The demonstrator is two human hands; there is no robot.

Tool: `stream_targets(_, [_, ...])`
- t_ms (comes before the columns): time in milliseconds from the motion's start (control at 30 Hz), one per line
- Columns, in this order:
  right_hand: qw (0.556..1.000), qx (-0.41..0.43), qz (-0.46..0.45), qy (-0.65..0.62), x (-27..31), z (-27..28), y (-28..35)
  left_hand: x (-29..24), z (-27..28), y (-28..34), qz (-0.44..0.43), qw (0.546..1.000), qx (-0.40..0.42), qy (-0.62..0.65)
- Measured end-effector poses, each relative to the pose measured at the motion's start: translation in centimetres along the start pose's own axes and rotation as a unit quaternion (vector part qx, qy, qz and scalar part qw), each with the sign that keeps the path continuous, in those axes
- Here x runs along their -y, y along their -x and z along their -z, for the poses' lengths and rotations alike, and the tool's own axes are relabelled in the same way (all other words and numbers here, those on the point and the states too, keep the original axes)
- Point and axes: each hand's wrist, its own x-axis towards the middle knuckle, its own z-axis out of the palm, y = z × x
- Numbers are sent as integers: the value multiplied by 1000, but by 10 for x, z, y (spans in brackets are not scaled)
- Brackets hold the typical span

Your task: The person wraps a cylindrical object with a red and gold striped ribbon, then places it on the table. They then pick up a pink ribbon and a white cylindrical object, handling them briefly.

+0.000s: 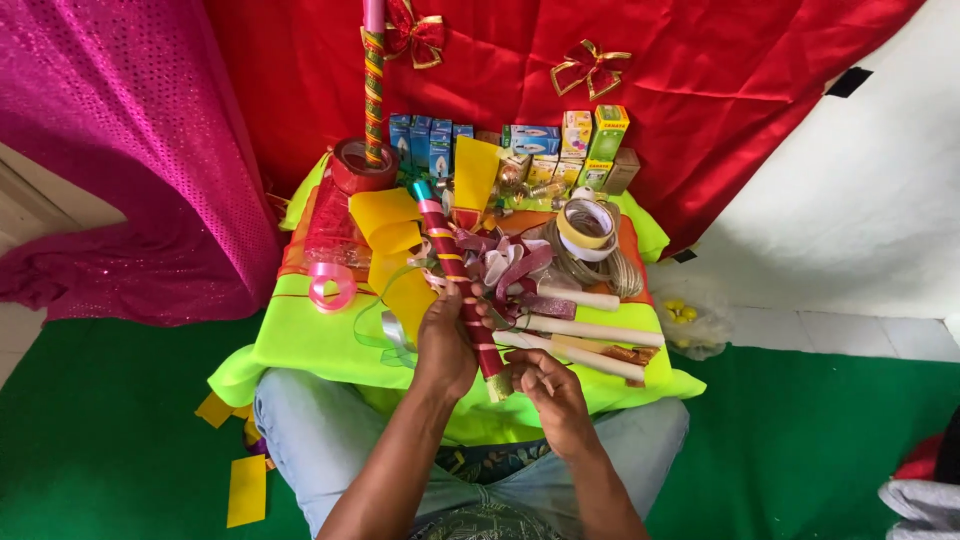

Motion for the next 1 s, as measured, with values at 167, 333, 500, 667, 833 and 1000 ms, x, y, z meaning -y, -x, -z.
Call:
stream_targets(167, [1000,-6,-1,10,14,-7,2,0,-1,-5,-18,998,-2,66])
stream_targets(333, [999,29,14,-38,33,-23,1,7,4,-9,-17,997,-17,70])
stream_targets(500, [993,9,-37,-108,24,-26,2,13,4,-6,-41,997,6,58])
stream_targets(667, [992,-5,-29,-126,19,-25,3,14,10,-16,-9,996,-35,85])
stream_targets(833, [995,-33,98,-7,26,-26,2,3,2,-27,17,991,-38,131])
stream_targets(1000, [981,-73,178,23,12,-18,3,0,-7,-28,25,986,-51,154])
